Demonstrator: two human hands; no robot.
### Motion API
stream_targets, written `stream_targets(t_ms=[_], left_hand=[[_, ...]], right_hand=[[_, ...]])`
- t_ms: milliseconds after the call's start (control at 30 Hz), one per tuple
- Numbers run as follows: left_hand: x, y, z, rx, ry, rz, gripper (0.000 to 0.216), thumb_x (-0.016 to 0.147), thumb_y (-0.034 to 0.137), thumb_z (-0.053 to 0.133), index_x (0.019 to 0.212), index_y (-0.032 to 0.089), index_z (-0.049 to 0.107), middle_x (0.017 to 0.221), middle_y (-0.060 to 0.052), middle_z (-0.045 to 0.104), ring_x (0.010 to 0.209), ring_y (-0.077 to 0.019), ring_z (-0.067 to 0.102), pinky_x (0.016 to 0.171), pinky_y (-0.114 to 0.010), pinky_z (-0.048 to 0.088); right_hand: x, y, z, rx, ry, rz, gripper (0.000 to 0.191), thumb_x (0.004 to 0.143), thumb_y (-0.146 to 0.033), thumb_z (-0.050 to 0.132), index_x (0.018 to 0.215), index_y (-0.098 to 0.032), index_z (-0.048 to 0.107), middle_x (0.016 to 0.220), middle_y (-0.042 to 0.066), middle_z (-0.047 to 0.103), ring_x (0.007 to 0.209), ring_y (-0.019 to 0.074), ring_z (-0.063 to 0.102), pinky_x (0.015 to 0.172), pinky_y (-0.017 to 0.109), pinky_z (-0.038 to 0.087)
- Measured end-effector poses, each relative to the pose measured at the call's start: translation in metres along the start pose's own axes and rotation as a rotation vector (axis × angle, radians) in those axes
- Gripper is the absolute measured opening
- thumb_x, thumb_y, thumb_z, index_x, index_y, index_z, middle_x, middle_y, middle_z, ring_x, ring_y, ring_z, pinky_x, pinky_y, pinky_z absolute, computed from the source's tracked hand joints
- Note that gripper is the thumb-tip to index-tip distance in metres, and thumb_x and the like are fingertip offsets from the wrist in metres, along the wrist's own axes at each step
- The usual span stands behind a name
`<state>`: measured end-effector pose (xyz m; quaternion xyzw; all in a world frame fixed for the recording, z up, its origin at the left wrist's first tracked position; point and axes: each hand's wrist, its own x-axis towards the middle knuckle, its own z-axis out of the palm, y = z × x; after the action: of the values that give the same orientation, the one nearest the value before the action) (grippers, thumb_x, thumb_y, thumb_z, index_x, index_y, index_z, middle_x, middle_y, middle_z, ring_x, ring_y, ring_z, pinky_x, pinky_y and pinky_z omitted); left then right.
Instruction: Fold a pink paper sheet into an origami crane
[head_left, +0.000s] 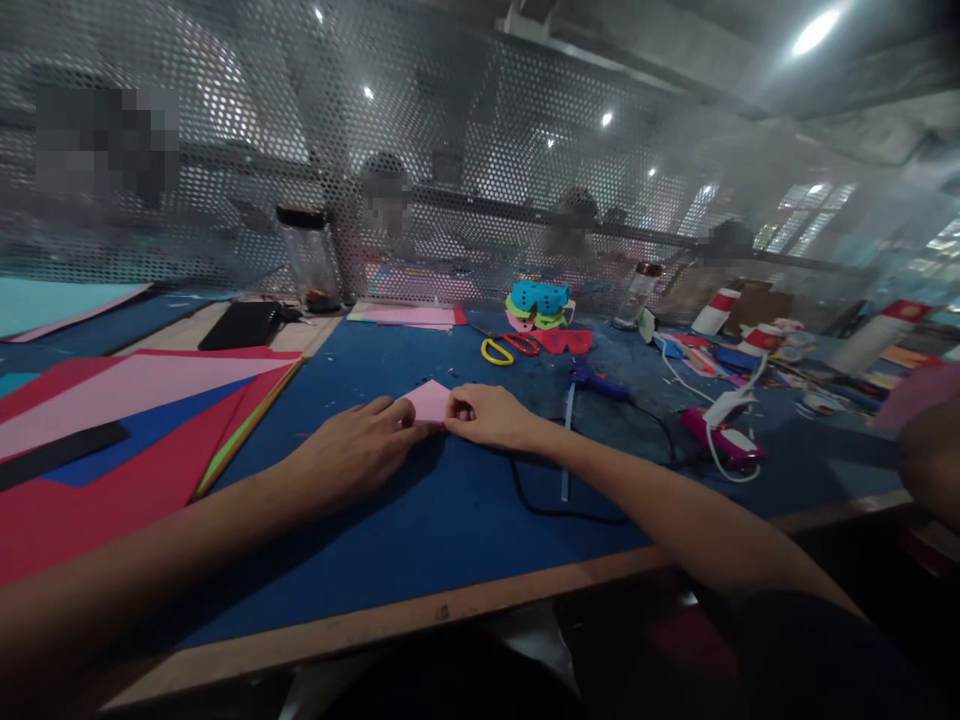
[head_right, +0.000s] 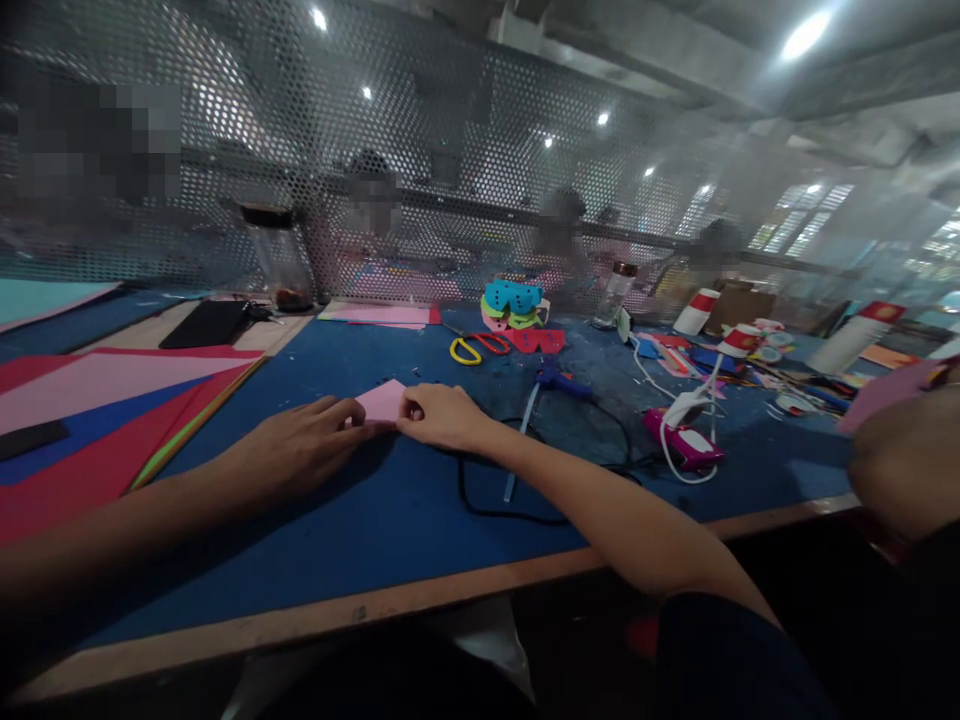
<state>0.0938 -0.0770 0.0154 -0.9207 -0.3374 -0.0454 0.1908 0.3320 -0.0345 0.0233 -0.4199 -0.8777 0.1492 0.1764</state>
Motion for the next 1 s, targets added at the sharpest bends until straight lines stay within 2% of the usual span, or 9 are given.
stream_targets(t_ms=[200,400,667,1000], left_hand=[[0.001,0.0,0.0,-0.025,-0.016,-0.02,0.038,0.099,0.013,0.048,0.131,0.025,0.065,0.111,-0.011,0.062,0.094,-0.025,0.058,0.079,-0.035,0.05],[0.002,0.001,-0.005,-0.025,-0.043,-0.019,0.046,0.098,0.012,0.047,0.138,0.029,0.061,0.11,-0.011,0.062,0.093,-0.0257,0.058,0.078,-0.036,0.05],[0.0,0.0,-0.005,-0.03,-0.033,0.002,0.041,0.101,0.016,0.046,0.137,0.025,0.063,0.109,-0.011,0.064,0.094,-0.0251,0.059,0.08,-0.037,0.053],[-0.015,-0.012,-0.003,-0.184,0.002,-0.014,0.042,0.097,0.008,0.043,0.125,0.022,0.071,0.12,-0.01,0.068,0.103,-0.0225,0.064,0.09,-0.034,0.054]], right_hand=[[0.001,-0.001,-0.001,-0.028,-0.015,0.024,0.01,0.086,-0.027,0.062,0.09,-0.02,0.068,0.091,0.001,0.071,0.078,0.0139,0.059,0.069,0.026,0.035],[0.001,-0.002,-0.004,-0.014,-0.052,0.032,0.011,0.084,-0.025,0.062,0.092,-0.019,0.068,0.093,0.002,0.072,0.08,0.0142,0.06,0.069,0.025,0.037],[-0.002,0.003,-0.008,-0.023,-0.07,0.056,0.012,0.082,-0.022,0.061,0.09,-0.019,0.069,0.093,0.002,0.072,0.079,0.0148,0.061,0.068,0.024,0.038],[-0.008,0.004,-0.026,-0.009,-0.153,0.109,0.012,0.08,-0.019,0.062,0.091,-0.017,0.069,0.094,0.003,0.072,0.08,0.0142,0.061,0.067,0.023,0.039]])
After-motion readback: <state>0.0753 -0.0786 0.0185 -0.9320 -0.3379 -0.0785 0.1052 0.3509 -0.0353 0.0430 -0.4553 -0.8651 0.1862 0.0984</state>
